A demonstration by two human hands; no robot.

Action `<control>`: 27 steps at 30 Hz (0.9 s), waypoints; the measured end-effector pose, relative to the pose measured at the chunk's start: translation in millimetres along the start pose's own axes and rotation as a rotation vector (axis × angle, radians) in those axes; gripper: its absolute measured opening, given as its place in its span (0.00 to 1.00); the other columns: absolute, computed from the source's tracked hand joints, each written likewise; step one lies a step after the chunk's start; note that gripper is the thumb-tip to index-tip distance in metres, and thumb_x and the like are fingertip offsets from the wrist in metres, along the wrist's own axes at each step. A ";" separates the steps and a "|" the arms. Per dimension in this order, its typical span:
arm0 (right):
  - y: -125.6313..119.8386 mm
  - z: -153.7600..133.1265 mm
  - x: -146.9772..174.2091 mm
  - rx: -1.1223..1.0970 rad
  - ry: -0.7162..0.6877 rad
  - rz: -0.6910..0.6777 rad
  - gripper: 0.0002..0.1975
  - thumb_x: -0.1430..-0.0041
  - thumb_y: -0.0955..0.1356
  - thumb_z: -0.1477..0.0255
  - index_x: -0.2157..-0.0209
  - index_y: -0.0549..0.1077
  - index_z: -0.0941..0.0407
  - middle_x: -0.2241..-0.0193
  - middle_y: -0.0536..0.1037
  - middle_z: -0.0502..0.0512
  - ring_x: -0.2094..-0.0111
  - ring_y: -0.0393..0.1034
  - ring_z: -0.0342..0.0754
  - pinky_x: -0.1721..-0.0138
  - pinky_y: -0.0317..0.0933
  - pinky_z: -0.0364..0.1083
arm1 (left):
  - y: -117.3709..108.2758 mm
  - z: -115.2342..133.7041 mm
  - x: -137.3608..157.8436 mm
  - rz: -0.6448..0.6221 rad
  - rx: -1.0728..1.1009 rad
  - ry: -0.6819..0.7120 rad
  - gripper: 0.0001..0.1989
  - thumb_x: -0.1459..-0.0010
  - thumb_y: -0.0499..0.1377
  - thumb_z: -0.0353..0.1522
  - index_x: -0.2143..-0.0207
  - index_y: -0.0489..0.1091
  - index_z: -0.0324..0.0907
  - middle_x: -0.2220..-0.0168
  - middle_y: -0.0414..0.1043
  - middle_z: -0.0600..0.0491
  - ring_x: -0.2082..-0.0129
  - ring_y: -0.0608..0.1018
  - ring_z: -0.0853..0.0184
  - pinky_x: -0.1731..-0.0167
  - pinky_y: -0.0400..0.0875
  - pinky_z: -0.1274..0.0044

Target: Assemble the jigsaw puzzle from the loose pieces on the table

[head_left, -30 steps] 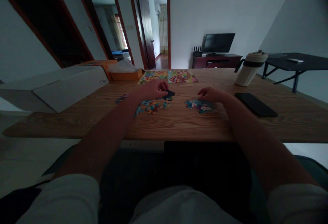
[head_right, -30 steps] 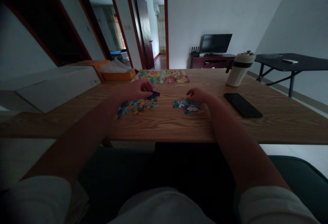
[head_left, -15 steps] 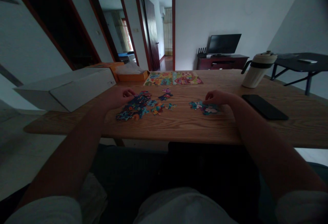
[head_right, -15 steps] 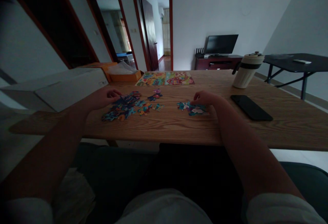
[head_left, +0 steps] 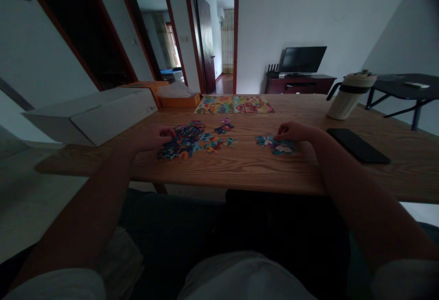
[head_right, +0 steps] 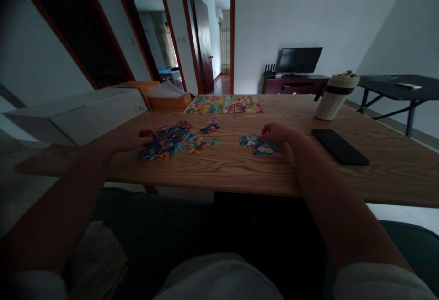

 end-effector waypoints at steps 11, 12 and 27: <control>0.1 0.5 0.1 -0.016 0.008 0.004 0.16 0.45 0.74 0.57 0.62 0.80 0.55 0.62 0.83 0.60 0.62 0.78 0.55 0.62 0.71 0.49 | 11.2 16.7 -13.3 0.018 -0.107 0.077 0.21 0.46 0.60 0.46 0.55 0.80 0.46 0.53 0.81 0.47 0.56 0.80 0.54 0.55 0.72 0.71; 0.1 -0.1 0.3 -0.017 0.006 0.004 0.16 0.45 0.74 0.57 0.62 0.80 0.55 0.62 0.83 0.60 0.62 0.78 0.55 0.62 0.71 0.49 | 15.9 26.2 -12.1 -0.005 -0.124 0.110 0.22 0.45 0.60 0.46 0.54 0.80 0.46 0.51 0.80 0.47 0.54 0.80 0.54 0.53 0.72 0.70; 1.7 0.2 -2.8 -0.027 -0.032 -0.008 0.19 0.46 0.75 0.53 0.62 0.79 0.54 0.62 0.83 0.60 0.63 0.78 0.55 0.64 0.70 0.48 | 40.6 69.7 2.7 -0.101 -0.265 0.264 0.32 0.42 0.59 0.55 0.44 0.78 0.46 0.35 0.67 0.44 0.33 0.65 0.49 0.35 0.57 0.63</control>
Point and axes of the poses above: each hand's wrist, its own x-axis away from the middle knuckle, its own y-axis out of the palm, z = x × y, the point moved 10 cm from there along -x, towards the middle knuckle
